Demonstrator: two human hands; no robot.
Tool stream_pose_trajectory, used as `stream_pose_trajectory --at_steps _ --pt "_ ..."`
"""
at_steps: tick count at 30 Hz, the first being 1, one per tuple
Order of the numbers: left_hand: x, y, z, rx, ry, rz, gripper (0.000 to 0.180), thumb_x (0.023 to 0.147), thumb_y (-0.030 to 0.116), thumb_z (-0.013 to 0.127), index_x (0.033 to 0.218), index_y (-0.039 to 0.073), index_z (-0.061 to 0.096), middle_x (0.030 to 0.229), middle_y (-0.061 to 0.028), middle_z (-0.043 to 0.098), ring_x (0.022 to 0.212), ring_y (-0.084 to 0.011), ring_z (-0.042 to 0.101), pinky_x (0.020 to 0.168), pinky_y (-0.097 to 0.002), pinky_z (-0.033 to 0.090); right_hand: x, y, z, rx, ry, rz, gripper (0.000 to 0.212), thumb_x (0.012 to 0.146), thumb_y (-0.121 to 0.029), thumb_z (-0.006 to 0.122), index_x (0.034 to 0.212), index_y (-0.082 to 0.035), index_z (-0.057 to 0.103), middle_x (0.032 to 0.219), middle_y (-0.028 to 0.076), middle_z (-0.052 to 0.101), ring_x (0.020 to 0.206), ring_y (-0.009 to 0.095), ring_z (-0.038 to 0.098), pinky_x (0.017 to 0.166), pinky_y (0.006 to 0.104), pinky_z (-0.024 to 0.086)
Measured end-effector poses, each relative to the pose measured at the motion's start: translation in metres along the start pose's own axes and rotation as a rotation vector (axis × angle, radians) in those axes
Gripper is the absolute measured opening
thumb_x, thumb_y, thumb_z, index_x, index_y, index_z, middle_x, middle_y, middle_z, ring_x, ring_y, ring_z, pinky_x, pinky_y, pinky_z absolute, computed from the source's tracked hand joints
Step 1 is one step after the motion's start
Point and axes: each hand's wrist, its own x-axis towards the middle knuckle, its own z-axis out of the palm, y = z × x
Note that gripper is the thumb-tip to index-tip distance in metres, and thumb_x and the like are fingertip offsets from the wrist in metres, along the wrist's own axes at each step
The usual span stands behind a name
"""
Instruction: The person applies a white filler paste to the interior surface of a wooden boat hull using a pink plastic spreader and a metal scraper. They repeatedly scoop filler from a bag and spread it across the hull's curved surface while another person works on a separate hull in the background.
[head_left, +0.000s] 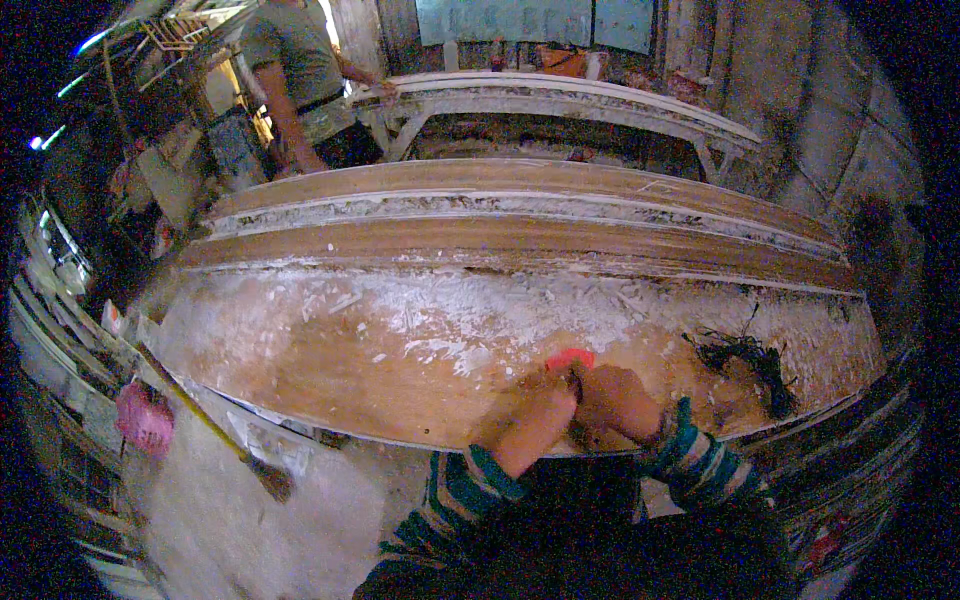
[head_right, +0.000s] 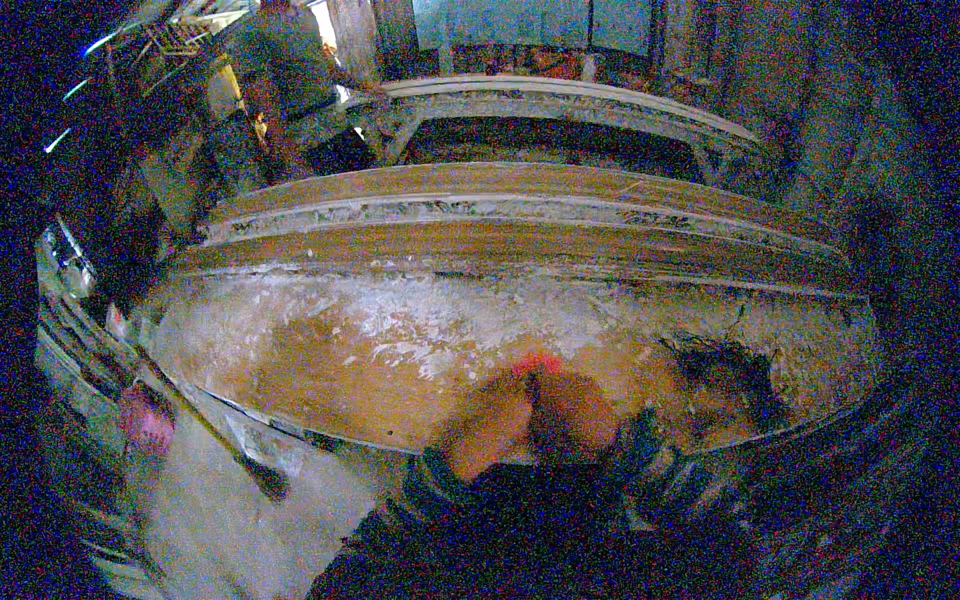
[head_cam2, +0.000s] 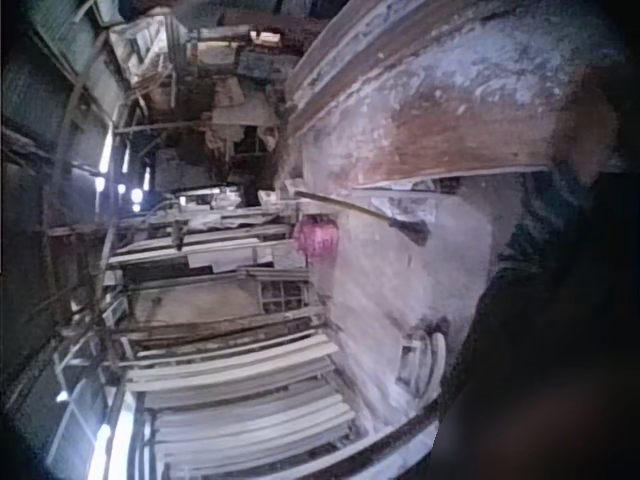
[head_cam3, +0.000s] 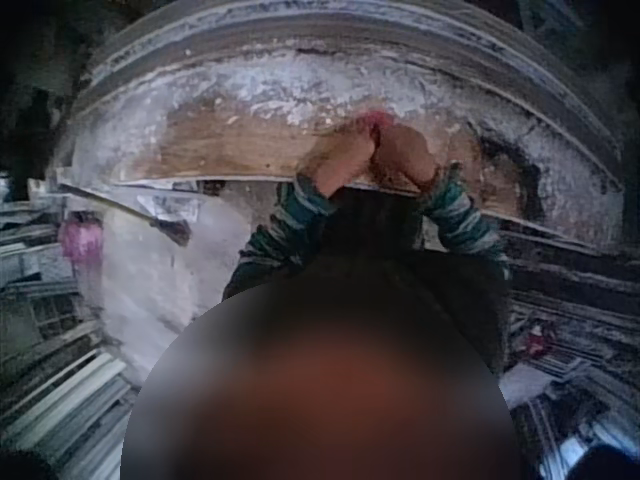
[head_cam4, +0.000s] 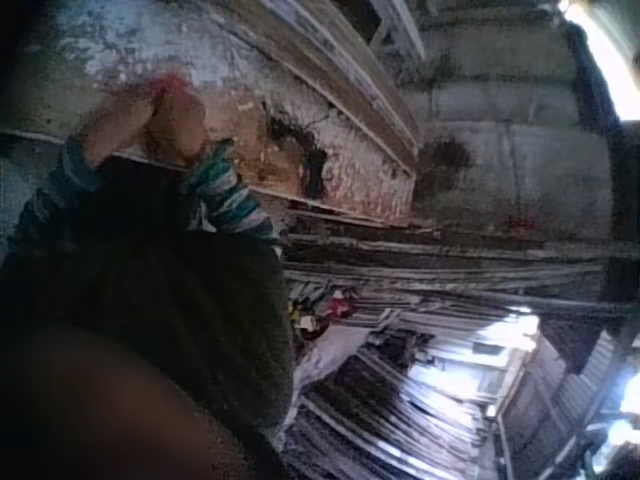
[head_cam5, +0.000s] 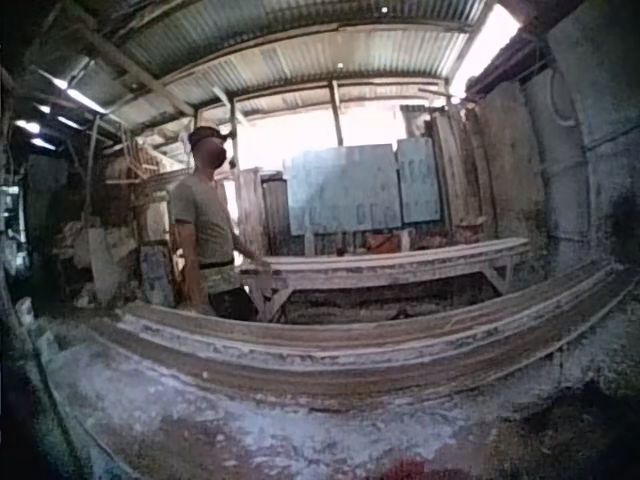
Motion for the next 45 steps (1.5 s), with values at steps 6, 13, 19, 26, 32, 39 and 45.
stream_pose_trajectory --at_steps 6,13,19,26,32,39,45 --pt "0.029 -0.024 -0.023 -0.337 0.038 0.069 0.028 0.083 0.006 0.043 0.104 -0.007 0.057 0.097 -0.0258 0.061 0.092 -0.0380 0.060 0.079 -0.0449 0.049 0.031 0.005 -0.004 0.109 0.094 -0.096 0.046 0.074 -0.033 0.063 0.111 -0.008 0.055 0.087 0.020 0.066 0.077 0.041 0.063 0.066 0.0504 0.050" --pt "-0.012 0.002 -0.015 0.183 0.135 0.061 0.025 0.083 0.004 0.046 0.101 -0.003 0.061 0.095 -0.0260 0.061 0.083 -0.0385 0.062 0.074 -0.0436 0.051 -0.011 -0.010 -0.004 -0.020 -0.139 -0.028 0.051 0.073 -0.032 0.064 0.116 -0.008 0.053 0.089 0.021 0.066 0.082 0.042 0.063 0.069 0.0498 0.050" --pt "0.008 -0.026 -0.020 0.074 0.091 -0.020 0.025 0.084 0.005 0.046 0.102 -0.002 0.063 0.090 -0.0251 0.063 0.079 -0.0372 0.064 0.069 -0.0441 0.053 0.023 -0.020 -0.008 0.296 0.132 -0.154 0.044 0.072 -0.031 0.064 0.107 -0.006 0.057 0.087 0.021 0.066 0.081 0.041 0.063 0.069 0.0479 0.050" --pt "-0.017 -0.001 -0.034 0.161 0.010 0.030 0.030 0.088 0.009 0.041 0.109 -0.003 0.059 0.097 -0.0243 0.063 0.085 -0.0375 0.063 0.075 -0.0451 0.051 -0.003 -0.026 -0.014 0.065 -0.071 -0.064 0.038 0.074 -0.030 0.060 0.102 -0.004 0.059 0.086 0.022 0.066 0.080 0.042 0.063 0.069 0.0508 0.049" --pt "-0.013 -0.016 -0.041 -0.057 -0.022 -0.150 0.029 0.086 0.007 0.044 0.109 -0.002 0.059 0.100 -0.0244 0.063 0.085 -0.0355 0.064 0.073 -0.0452 0.051 0.018 -0.033 -0.008 0.120 0.015 -0.083 0.044 0.076 -0.033 0.058 0.111 -0.005 0.055 0.086 0.023 0.065 0.080 0.043 0.063 0.069 0.0516 0.049" --pt "-0.015 0.002 -0.032 0.338 -0.248 -0.101 0.028 0.086 0.009 0.045 0.107 -0.001 0.060 0.106 -0.0202 0.063 0.090 -0.0319 0.064 0.076 -0.0459 0.051 0.002 -0.020 -0.011 0.064 -0.114 -0.079 0.056 0.076 -0.032 0.060 0.123 -0.005 0.049 0.083 0.023 0.065 0.079 0.043 0.063 0.067 0.0516 0.050" --pt "-0.048 0.015 -0.013 -0.615 0.188 -0.382 0.036 0.095 0.019 0.032 0.112 0.000 0.058 0.110 -0.0170 0.062 0.105 -0.0287 0.057 0.093 -0.0410 0.043 -0.016 -0.032 0.010 0.139 -0.096 -0.063 0.046 0.080 -0.034 0.058 0.118 -0.008 0.052 0.087 0.021 0.067 0.082 0.040 0.065 0.067 0.0495 0.051"
